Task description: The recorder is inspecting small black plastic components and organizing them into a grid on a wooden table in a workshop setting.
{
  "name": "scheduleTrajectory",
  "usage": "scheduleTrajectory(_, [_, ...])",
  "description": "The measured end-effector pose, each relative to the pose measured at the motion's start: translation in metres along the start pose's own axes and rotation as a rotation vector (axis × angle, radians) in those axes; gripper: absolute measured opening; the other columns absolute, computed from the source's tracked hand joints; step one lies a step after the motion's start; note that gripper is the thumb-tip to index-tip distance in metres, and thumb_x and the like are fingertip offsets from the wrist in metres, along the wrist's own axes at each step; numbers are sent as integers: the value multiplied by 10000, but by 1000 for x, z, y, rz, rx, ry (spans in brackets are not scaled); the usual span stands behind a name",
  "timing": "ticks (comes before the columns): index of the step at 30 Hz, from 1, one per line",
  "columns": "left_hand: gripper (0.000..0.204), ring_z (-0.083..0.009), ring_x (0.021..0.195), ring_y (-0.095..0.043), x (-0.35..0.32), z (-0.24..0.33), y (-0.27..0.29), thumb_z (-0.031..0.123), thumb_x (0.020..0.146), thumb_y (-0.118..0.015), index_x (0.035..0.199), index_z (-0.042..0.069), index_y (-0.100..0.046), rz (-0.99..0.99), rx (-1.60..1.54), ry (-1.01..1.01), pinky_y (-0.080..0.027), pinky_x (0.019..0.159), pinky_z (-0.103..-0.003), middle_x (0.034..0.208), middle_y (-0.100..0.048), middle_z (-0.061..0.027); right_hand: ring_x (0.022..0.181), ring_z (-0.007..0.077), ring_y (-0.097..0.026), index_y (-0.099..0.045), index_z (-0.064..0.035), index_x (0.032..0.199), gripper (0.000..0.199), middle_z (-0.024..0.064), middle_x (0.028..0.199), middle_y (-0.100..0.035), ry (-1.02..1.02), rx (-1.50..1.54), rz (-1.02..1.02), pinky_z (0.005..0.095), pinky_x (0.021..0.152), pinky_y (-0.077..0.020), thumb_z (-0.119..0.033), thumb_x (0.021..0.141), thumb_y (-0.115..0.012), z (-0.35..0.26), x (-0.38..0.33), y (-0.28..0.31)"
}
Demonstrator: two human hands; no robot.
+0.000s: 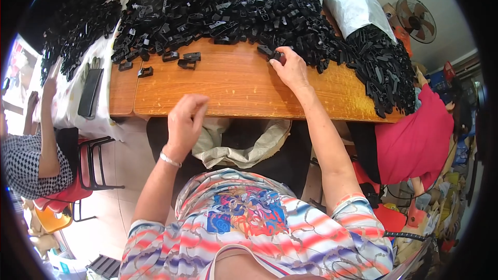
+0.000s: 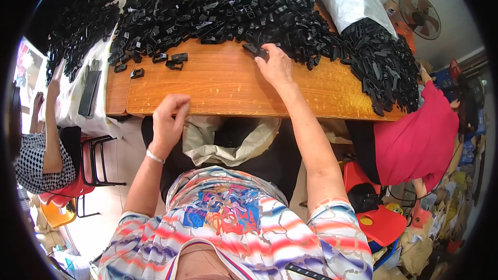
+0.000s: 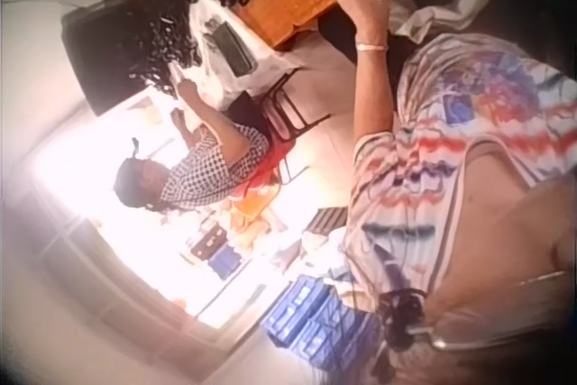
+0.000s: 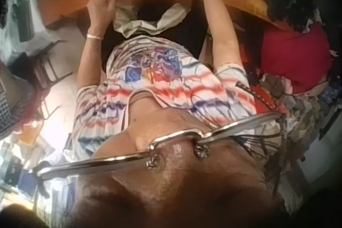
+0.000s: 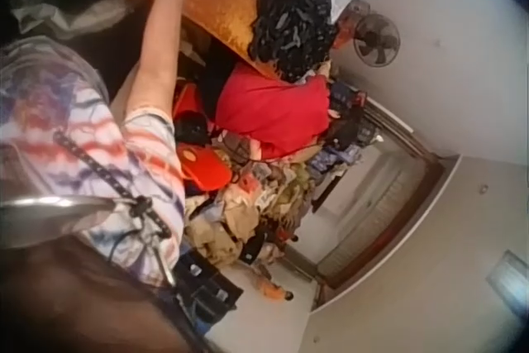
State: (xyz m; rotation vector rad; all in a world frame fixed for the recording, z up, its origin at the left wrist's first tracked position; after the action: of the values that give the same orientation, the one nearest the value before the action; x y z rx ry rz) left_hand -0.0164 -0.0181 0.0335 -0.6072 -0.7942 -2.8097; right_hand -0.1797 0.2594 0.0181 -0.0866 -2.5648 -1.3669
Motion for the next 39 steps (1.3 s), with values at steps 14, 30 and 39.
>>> scheduleTrajectory(14, [197,-284,1032,-557,74,-54,7,57,793,-704,984,60,-654,45,531,-146,-495,862,-386,1084,-567,-83,990,384,-625,-616,-39,1158,343,180,1104,-651,405,117,-142,448,853,-514,-18,827,-525,-61,-61,-10])
scheduleTrajectory(30, [318,-322,939,-629,59,-30,-11,181,791,-754,1010,47,-568,26,491,-5,-508,770,-414,959,-644,-127,910,369,-625,-670,-4,1056,213,174,999,-622,361,129,-120,422,800,-513,15,879,-554,-46,-59,-19])
scheduleTrajectory(39, [335,-177,733,-633,52,-41,-29,171,813,-779,1010,22,-554,-129,198,328,-507,623,-307,827,-628,-73,876,353,-636,-657,-2,1012,216,164,951,-628,272,94,-156,404,769,-518,-20,802,-702,-59,-75,-6])
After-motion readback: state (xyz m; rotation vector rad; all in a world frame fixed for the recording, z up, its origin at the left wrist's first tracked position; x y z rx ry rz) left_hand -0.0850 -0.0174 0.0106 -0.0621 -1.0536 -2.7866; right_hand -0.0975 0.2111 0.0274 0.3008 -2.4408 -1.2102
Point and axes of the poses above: each hand's wrist, its own x-axis towards the middle knuckle, its own y-axis out of the back of the hand, z = x × y, the point moved 7 cm from there along x, towards the middle knuckle
